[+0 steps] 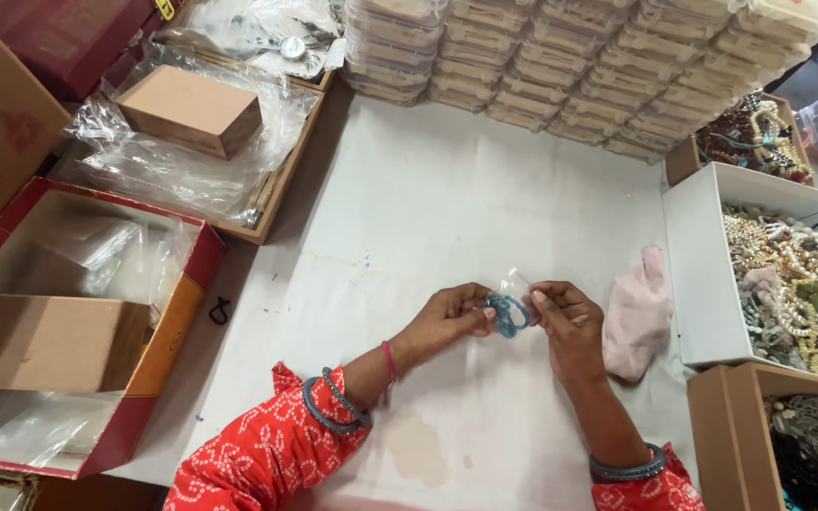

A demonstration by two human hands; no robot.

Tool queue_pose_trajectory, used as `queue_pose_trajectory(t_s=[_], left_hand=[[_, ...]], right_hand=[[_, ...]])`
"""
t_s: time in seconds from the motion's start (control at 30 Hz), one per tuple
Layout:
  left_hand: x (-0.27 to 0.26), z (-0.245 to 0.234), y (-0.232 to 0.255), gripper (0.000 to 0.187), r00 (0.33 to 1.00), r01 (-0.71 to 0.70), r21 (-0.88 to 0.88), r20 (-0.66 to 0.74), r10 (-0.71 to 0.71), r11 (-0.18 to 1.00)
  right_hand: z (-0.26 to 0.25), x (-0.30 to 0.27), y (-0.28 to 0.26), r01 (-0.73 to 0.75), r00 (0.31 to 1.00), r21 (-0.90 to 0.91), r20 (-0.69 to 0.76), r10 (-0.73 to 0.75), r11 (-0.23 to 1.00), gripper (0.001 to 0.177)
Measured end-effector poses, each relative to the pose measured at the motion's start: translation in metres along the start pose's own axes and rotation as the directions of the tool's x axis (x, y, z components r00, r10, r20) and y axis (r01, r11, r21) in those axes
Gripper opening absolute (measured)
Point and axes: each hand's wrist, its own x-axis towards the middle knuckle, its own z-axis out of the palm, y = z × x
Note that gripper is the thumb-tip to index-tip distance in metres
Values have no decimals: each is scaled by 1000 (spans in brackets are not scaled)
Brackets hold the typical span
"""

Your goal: The person wipes a blue beaded necklace with a pink cloth, coils it, and places it into a small plastic bag. They then place the bag into a beige pouch. Finally, they wipe a clear plastic container with the cloth.

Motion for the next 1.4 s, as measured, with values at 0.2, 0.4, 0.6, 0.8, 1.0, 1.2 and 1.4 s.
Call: queue_pose_trajectory(t_s=[0.2, 0.4, 0.6, 0.8, 1.0, 1.2, 1.4], left_hand=[[2, -1, -5, 36, 998, 3, -82, -57, -8, 997], [-2, 3, 9, 34, 981, 22, 46, -194, -13, 999], [4, -3, 9, 39, 973, -64, -187, -229, 20, 980], [5, -2, -1, 25, 977, -55, -4, -206, 53, 998], [14, -10, -26, 23, 966, -72, -148, -255, 32, 986], [17, -16, -11, 33, 959, 17, -274, -267, -93, 962], [6, -4, 23, 47, 964, 86, -76, -244, -102, 993]], right_hand=[[6, 0, -3, -88, 995, -204, 20, 94, 975, 20], [-3, -2, 20, -56, 988, -115, 134, 71, 992, 14], [18, -7, 2, -76, 991, -100, 103, 87, 992, 17], [10, -8, 15, -59, 996, -120, 54, 65, 991, 15], [8, -6, 21, -60, 998, -74, 21, 62, 995, 13], [-1, 4, 17, -131, 989, 54, -58, 134, 990, 10], [7, -6, 18, -94, 994, 22, 51, 93, 995, 12]])
